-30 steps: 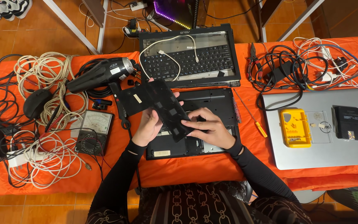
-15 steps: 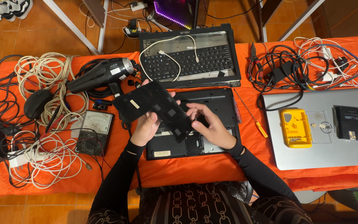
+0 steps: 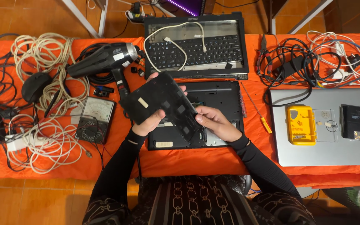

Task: The recorder is disassembling a laptop, using a screwdriver to remove components and a hair dryer to heat parts of the chassis.

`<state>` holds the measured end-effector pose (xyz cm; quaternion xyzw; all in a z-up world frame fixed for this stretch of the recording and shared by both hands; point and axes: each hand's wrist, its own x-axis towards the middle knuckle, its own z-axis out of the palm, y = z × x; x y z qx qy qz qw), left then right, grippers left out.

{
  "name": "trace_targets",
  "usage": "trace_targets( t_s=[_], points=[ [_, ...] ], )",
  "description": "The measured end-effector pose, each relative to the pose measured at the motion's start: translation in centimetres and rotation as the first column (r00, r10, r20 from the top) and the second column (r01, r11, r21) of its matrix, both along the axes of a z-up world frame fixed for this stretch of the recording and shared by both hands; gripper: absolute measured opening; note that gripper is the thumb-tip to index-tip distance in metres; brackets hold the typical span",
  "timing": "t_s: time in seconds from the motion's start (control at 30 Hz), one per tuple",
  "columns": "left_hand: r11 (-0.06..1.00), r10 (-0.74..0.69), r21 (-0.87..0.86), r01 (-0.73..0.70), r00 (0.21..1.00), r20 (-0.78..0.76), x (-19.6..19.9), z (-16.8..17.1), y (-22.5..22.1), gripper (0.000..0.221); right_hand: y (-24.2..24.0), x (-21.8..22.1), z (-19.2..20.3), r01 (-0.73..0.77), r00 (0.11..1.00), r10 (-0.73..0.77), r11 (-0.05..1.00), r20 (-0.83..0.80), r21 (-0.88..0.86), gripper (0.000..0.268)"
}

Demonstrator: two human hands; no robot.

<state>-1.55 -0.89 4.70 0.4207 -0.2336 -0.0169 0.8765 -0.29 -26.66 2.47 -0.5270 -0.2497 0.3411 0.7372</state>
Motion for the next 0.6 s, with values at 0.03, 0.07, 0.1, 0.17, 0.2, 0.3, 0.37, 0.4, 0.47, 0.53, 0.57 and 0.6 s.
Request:
trace_targets(
  t_s=[0.03,0.07,0.1,0.17,0.2,0.3,0.37,0.4,0.47,0.53,0.57,0.6],
  points=[
    [1.0,0.01,-0.003,-0.01,1.0,-0.003,0.1,-0.2,0.0,0.101,0.2,0.0,0.0,-0.01,1.0,0.01,1.0,-0.003,-0.003,0.031],
    [1.0,0.007,0.006,-0.007,1.0,-0.006,0.2,-0.3,-0.1,0.102,0.3,-0.1,0.0,0.013,1.0,-0.013,1.0,0.0,-0.009,0.03],
    [1.0,0.004,0.014,-0.004,1.0,-0.009,0.4,-0.5,-0.1,0.103,0.5,-0.1,0.1,0.035,0.999,-0.035,0.999,0.003,-0.015,0.03],
    [1.0,-0.002,0.019,0.002,1.0,-0.022,0.3,-0.3,-0.1,0.105,0.7,0.0,0.2,0.049,0.999,-0.05,0.999,-0.02,-0.013,0.029],
    [0.999,-0.018,0.026,0.019,0.999,-0.035,0.3,-0.3,-0.2,0.108,0.7,-0.1,0.2,0.074,0.996,-0.075,0.997,-0.043,-0.008,0.029],
    [0.998,-0.035,0.051,0.039,0.996,-0.076,0.2,-0.1,-0.3,0.102,0.4,0.0,-0.7,0.108,0.992,-0.109,0.994,-0.068,-0.016,0.029],
    [0.982,-0.153,0.095,0.163,0.982,-0.108,0.3,-1.5,0.0,0.096,0.3,0.0,-0.8,0.116,0.992,-0.117,0.993,-0.045,-0.037,0.028],
    [0.949,-0.261,0.14,0.282,0.954,-0.147,0.4,-2.2,0.3,0.096,0.3,0.0,-0.9,0.12,0.992,-0.122,0.991,-0.023,-0.054,0.027],
    [0.945,-0.276,0.142,0.293,0.952,-0.131,0.4,-2.9,0.0,0.096,0.4,-0.1,-1.0,0.115,0.991,-0.118,0.992,-0.057,-0.058,0.027],
    [0.939,-0.298,0.145,0.312,0.948,-0.112,0.3,-3.2,0.0,0.096,0.6,-0.1,-1.2,0.117,0.988,-0.123,0.991,-0.089,-0.062,0.026],
    [0.944,-0.289,0.128,0.303,0.95,-0.117,0.2,-3.2,0.1,0.095,0.6,0.0,-1.3,0.099,0.994,-0.102,0.993,-0.049,-0.063,0.027],
    [0.948,-0.286,0.111,0.299,0.951,-0.121,0.2,-3.2,0.1,0.094,0.6,0.0,-1.4,0.086,0.996,-0.087,0.994,-0.008,-0.066,0.027]
  ],
)
